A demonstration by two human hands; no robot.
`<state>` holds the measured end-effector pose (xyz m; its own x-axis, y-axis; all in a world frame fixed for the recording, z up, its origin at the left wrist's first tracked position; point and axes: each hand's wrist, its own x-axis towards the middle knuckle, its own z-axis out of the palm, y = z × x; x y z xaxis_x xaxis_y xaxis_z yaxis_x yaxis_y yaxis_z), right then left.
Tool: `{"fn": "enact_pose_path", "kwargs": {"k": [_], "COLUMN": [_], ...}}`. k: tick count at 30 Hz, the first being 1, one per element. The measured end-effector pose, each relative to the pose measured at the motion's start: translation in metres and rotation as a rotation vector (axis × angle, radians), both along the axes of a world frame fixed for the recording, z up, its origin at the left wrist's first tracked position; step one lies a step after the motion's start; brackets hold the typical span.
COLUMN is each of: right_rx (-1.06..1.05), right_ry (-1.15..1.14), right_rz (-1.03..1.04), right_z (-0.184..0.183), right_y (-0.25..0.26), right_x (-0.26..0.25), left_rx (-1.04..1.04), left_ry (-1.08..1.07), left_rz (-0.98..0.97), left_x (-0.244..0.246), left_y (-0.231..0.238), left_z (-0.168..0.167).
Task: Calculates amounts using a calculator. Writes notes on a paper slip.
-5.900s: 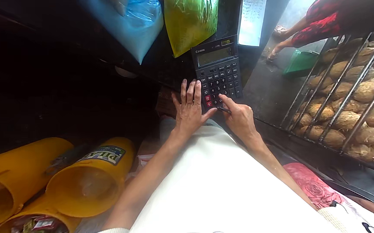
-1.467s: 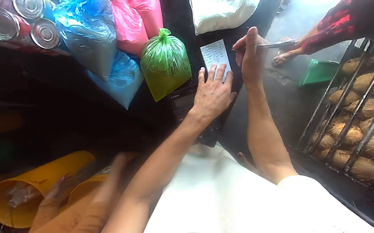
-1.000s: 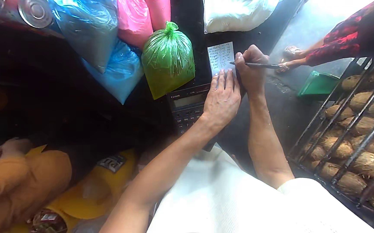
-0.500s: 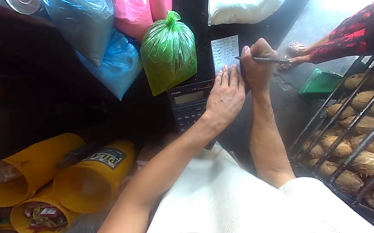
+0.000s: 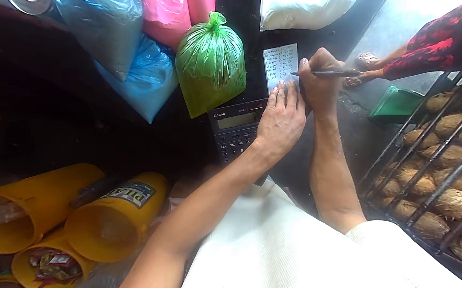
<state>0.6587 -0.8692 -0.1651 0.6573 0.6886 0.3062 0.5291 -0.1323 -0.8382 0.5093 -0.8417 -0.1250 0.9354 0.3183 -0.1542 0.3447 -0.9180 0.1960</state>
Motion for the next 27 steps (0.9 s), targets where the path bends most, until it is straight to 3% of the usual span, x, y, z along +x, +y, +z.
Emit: {"fn": "enact_pose_path", "kwargs": {"k": [12,18,21,24,27], "right_rx": [0.049,0.236,0.276,0.36,0.369], "right_ry": [0.066,0.222,0.258,0.286,0.288], "right_rz": [0.02,-0.085,-0.077,-0.097,-0.142], "right_z": [0.0,-0.005,-0.001,-0.002,-0.004], "right_y": [0.0,0.004,0.001,0.003,0.002], "right_x": [0.003,0.007,0.006,0.008,0.007], "left_rx": [-0.003,0.014,-0.098,-0.276,-0.423], "left_ry": [-0.001,0.013,-0.058,-0.325,-0.6], "left_rz": [-0.005,-0.016,-0.019,0.052,0.195], "left_x": [0.0,0.003,-0.002,-0.036,-0.104], "left_y": [-0.001,-0.001,0.003,0.024,0.062], "left_z": [0.0,-0.001,0.002,0.036,0.111]}}
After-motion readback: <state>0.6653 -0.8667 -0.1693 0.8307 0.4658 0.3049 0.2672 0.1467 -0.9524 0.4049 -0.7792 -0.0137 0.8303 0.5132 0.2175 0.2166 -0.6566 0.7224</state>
